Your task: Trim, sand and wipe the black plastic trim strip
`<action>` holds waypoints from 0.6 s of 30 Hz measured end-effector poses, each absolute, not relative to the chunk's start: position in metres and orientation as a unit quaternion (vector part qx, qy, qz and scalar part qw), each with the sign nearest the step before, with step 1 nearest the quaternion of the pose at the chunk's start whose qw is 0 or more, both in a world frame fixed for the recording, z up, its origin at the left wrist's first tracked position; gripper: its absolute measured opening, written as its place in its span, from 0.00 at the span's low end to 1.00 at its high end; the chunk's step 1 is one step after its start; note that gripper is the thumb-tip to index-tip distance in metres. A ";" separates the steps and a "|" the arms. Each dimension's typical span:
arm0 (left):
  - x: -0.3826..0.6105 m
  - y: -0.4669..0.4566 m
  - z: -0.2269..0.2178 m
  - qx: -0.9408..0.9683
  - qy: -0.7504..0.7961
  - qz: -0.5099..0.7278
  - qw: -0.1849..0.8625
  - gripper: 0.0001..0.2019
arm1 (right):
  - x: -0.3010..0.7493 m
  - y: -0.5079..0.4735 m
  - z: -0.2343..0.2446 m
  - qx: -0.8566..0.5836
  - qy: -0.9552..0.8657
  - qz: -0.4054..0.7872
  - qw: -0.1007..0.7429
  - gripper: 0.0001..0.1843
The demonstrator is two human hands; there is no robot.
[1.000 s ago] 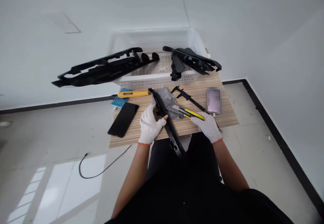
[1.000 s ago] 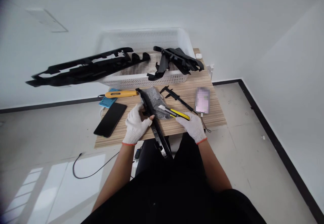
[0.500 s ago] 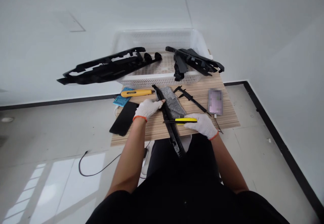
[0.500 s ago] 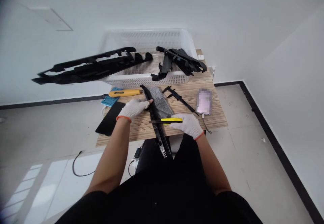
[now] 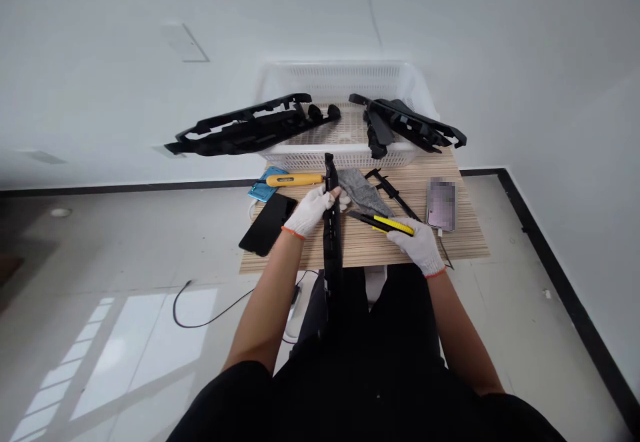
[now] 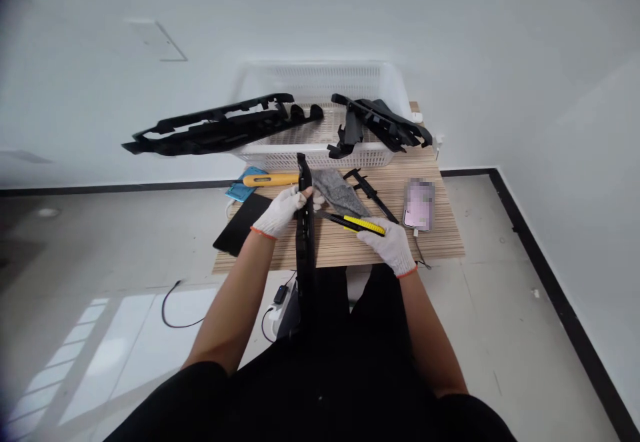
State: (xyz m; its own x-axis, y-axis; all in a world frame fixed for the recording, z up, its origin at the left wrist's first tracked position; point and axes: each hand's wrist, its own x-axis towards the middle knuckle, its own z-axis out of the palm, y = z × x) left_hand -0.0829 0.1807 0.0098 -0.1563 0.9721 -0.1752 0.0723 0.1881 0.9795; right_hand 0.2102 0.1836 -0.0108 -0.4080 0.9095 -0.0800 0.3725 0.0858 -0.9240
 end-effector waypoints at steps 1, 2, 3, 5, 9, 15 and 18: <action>-0.080 0.177 0.007 0.422 0.579 0.494 0.493 0.27 | 0.207 0.185 -0.012 -0.472 -0.678 0.489 0.279 0.27; -0.077 0.174 0.003 0.406 0.556 0.519 0.507 0.30 | 0.203 0.188 -0.012 -0.474 -0.675 0.491 0.281 0.28; -0.075 0.172 -0.001 0.388 0.534 0.538 0.524 0.33 | 0.198 0.191 -0.012 -0.475 -0.674 0.490 0.283 0.28; -0.072 0.172 -0.009 0.334 0.509 0.566 0.555 0.35 | 0.187 0.196 -0.010 -0.478 -0.674 0.478 0.298 0.27; -0.069 0.172 -0.015 0.229 0.499 0.609 0.573 0.31 | 0.169 0.201 -0.006 -0.478 -0.675 0.458 0.325 0.24; -0.067 0.164 -0.007 0.231 0.477 0.611 0.588 0.26 | 0.168 0.198 -0.010 -0.470 -0.676 0.464 0.327 0.24; -0.066 0.162 -0.008 0.243 0.479 0.611 0.581 0.26 | 0.168 0.198 -0.012 -0.473 -0.671 0.470 0.324 0.26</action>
